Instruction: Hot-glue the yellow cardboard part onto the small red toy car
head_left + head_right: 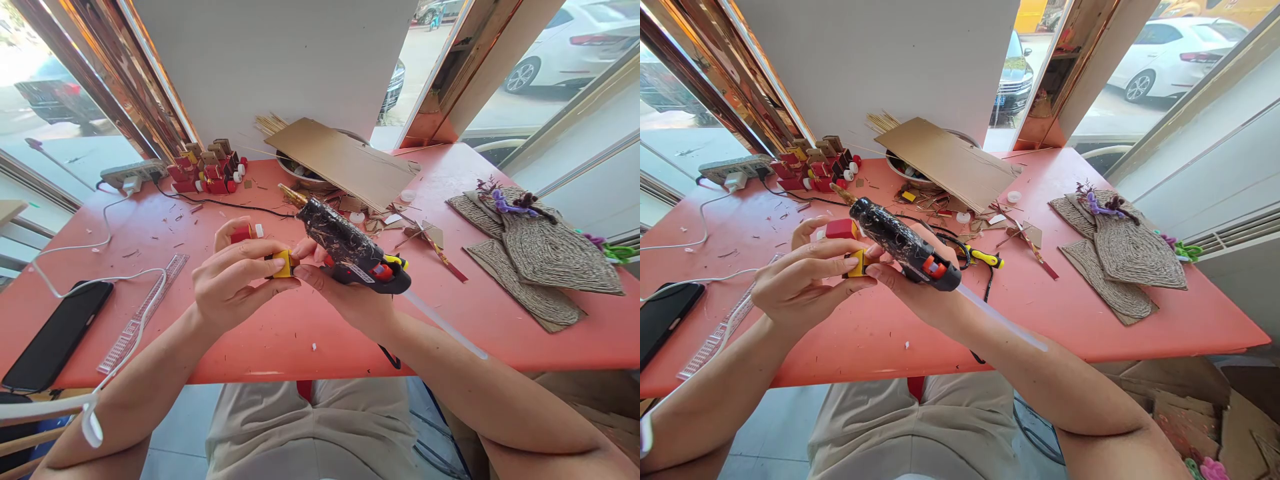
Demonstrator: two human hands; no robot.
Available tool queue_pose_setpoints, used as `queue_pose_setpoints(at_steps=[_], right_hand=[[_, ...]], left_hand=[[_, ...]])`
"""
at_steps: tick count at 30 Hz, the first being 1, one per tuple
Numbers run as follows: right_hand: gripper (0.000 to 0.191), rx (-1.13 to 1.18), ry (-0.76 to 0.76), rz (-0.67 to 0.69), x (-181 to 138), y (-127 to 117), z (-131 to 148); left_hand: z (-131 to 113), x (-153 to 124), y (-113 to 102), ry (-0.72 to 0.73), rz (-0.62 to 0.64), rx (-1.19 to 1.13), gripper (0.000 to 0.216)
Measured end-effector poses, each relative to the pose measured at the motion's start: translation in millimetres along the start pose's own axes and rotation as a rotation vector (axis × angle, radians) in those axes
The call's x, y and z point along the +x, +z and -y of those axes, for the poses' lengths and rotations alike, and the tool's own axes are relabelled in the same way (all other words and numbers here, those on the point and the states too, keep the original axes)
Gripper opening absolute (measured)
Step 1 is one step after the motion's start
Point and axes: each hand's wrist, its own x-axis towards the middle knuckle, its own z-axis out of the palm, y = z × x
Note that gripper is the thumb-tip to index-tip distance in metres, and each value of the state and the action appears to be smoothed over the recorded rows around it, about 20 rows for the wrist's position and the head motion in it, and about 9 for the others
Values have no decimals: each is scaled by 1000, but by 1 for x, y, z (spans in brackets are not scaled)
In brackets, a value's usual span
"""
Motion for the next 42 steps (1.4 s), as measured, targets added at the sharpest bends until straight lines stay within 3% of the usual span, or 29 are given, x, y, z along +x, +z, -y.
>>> queue_pose_setpoints(at_steps=[16, 42], right_hand=[[38, -24, -61, 9, -1, -4, -3], [46, 19, -23, -15, -2, 2, -4]], left_hand=[[-3, 1, 3, -17, 6, -1, 16], [-3, -1, 4, -21, -4, 27, 17]])
